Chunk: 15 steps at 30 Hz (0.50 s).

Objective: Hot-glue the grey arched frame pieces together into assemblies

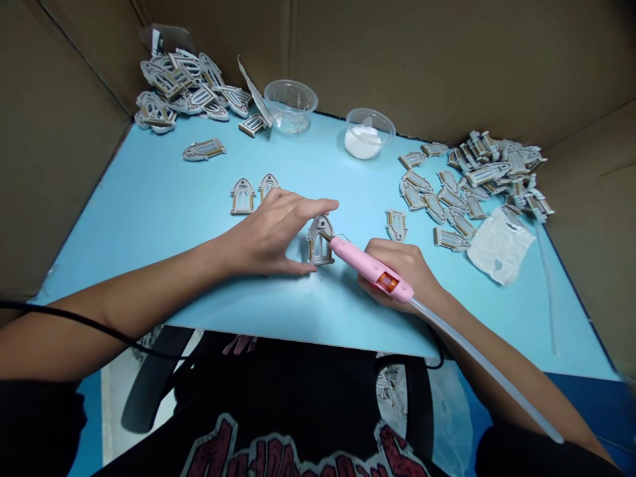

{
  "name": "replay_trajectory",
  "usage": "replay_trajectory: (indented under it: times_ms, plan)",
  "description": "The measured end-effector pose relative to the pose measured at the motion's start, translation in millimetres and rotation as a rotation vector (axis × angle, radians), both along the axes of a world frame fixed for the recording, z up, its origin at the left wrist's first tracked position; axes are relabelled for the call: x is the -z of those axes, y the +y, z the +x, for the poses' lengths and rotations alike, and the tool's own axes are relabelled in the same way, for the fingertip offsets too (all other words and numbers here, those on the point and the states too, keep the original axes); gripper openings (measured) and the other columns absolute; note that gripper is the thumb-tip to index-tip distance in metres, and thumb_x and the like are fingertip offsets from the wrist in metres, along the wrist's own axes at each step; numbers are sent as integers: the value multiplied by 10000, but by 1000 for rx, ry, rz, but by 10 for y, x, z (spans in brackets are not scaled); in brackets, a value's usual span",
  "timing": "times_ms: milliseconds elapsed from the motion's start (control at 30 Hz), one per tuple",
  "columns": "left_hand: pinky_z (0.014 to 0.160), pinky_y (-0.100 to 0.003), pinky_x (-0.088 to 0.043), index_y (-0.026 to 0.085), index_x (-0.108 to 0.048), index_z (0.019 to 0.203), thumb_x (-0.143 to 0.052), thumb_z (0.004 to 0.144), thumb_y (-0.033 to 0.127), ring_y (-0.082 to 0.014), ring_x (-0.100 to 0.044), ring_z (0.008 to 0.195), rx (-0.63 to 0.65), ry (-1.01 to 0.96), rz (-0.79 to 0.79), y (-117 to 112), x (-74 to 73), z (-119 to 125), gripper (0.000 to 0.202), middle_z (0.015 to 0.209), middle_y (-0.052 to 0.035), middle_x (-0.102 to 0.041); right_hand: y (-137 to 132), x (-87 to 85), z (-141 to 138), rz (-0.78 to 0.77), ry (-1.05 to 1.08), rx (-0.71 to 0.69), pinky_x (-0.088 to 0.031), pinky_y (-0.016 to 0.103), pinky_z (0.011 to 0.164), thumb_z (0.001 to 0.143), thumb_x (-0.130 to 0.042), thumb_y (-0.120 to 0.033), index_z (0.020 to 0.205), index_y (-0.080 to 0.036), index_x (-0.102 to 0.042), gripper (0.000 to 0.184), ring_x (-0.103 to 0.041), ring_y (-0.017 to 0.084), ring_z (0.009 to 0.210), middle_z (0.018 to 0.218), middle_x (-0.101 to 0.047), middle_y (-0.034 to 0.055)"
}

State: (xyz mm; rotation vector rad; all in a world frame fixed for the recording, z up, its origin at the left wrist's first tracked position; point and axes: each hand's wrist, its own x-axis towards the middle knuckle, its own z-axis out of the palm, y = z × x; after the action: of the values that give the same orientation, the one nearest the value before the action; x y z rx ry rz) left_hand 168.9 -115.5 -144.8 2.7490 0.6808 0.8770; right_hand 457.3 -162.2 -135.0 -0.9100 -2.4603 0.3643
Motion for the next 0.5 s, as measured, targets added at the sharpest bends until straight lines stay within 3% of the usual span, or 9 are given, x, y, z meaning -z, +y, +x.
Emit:
replay_trajectory:
  times_ms: [500]
  plan:
    - [1058,-407,-407,249,-363,1510,-803,874,434,-264,-657,1222,2,-24,54,7,3,11,795,1386,-114,-667,-21,-25,10,-6,-11,27,-340,235,514,897,-590,-222,685,-218,-469,244,-457,91,523,632,-498,-34]
